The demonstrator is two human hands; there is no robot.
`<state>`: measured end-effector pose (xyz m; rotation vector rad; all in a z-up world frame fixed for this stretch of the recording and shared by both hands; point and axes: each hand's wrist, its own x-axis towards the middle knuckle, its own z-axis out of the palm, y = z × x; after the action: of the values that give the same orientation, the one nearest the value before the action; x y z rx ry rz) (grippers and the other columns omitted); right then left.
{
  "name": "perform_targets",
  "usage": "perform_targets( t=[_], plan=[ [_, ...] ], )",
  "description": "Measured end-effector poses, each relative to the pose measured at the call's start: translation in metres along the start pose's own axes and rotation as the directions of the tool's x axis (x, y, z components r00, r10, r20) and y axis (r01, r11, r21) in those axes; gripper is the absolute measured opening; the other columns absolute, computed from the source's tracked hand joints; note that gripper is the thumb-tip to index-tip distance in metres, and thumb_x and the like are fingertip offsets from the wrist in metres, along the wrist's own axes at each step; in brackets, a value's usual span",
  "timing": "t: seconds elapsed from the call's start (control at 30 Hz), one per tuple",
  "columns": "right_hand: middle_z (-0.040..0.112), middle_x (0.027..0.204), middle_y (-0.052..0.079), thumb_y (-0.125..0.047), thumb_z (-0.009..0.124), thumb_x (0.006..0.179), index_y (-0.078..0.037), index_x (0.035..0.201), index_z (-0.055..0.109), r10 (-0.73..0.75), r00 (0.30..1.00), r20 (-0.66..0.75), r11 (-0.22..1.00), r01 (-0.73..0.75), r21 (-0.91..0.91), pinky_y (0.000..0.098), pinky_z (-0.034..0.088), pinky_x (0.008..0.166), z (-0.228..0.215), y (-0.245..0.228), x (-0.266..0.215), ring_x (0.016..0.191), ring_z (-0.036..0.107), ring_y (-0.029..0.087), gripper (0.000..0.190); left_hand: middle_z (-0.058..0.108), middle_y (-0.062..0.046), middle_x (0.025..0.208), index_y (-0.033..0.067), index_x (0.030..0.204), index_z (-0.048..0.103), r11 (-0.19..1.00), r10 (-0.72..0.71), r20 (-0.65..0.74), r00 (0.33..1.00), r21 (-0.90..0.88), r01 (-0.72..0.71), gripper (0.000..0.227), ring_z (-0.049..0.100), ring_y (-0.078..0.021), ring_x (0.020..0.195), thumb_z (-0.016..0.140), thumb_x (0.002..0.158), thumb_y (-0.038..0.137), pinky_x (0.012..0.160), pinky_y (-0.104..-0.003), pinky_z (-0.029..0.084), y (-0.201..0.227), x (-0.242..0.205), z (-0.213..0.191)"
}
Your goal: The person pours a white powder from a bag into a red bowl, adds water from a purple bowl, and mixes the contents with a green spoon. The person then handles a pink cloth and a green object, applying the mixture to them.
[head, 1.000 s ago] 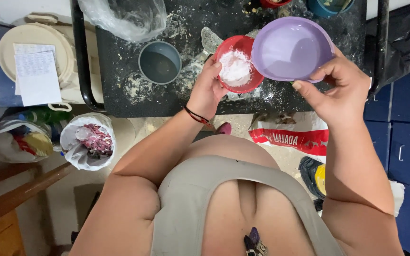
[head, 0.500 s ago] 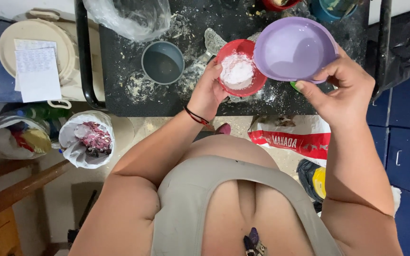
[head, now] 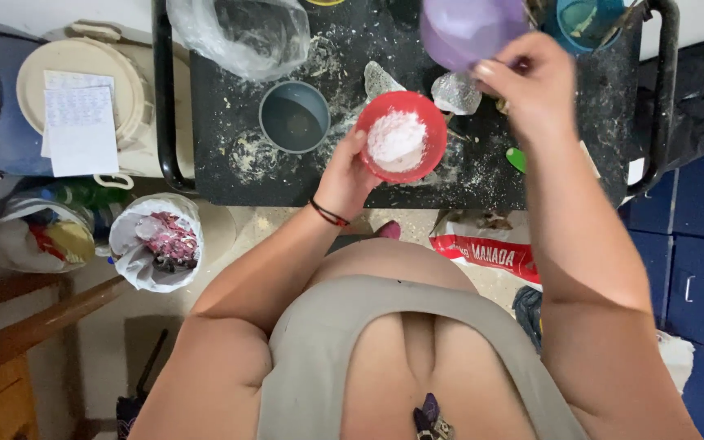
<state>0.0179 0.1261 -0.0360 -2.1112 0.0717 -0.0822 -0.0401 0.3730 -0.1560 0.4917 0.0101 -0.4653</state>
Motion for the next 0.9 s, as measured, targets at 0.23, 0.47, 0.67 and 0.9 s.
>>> perform_targets(
  t=[0.23, 0.47, 0.67, 0.9],
  plan=[
    [0.074, 0.084, -0.007, -0.032, 0.088, 0.083, -0.023, 0.083, 0.069, 0.012, 0.951, -0.308, 0.996, -0.039, -0.082, 0.0315, 0.051, 0.079, 0.124, 0.121, 0.1, 0.08, 0.069, 0.01, 0.021, 0.062, -0.011, 0.143, 0.0124, 0.148, 0.054, 0.987, -0.044, -0.09, 0.995, 0.149, 0.057, 0.08, 0.059, -0.0314, 0.135, 0.076, 0.084, 0.056, 0.101, -0.049, 0.057, 0.024, -0.027, 0.017],
    [0.072, 0.073, -0.004, -0.025, 0.086, 0.076, -0.02, 0.079, 0.067, -0.004, 0.855, -0.518, 0.999, 0.032, 0.044, 0.032, 0.052, 0.072, 0.181, 0.178, 0.146, 0.07, 0.067, 0.013, 0.02, 0.061, -0.012, 0.145, 0.0097, 0.146, 0.057, 0.973, 0.001, -0.06, 0.998, 0.232, 0.013, 0.081, 0.058, -0.032, 0.136, 0.083, 0.085, 0.057, 0.111, -0.051, 0.05, 0.034, -0.04, 0.028],
    [0.071, 0.122, 0.001, -0.013, 0.085, 0.083, -0.018, 0.125, 0.065, -0.06, 0.968, -0.244, 0.992, 0.086, 0.096, 0.0297, 0.053, 0.093, 0.124, 0.153, 0.095, 0.098, 0.072, 0.013, 0.047, 0.059, -0.015, 0.146, 0.0097, 0.148, 0.053, 0.976, -0.064, -0.113, 0.992, 0.201, 0.086, 0.092, 0.058, -0.0367, 0.136, 0.088, 0.077, 0.056, 0.09, -0.046, 0.058, 0.029, -0.034, 0.034],
    [0.079, 0.103, 0.015, -0.023, 0.066, 0.091, -0.019, 0.117, 0.082, 0.215, 0.962, -0.168, 0.691, -0.271, -0.67, 0.0525, 0.053, 0.07, -0.085, 0.183, -0.076, 0.09, 0.072, 0.041, 0.031, 0.051, -0.01, 0.155, 0.013, 0.154, 0.048, 0.973, -0.034, 0.063, 0.997, 0.23, 0.018, 0.076, 0.049, -0.0304, 0.147, 0.078, 0.096, 0.051, 0.118, -0.05, 0.049, 0.011, -0.021, 0.034]
  ],
)
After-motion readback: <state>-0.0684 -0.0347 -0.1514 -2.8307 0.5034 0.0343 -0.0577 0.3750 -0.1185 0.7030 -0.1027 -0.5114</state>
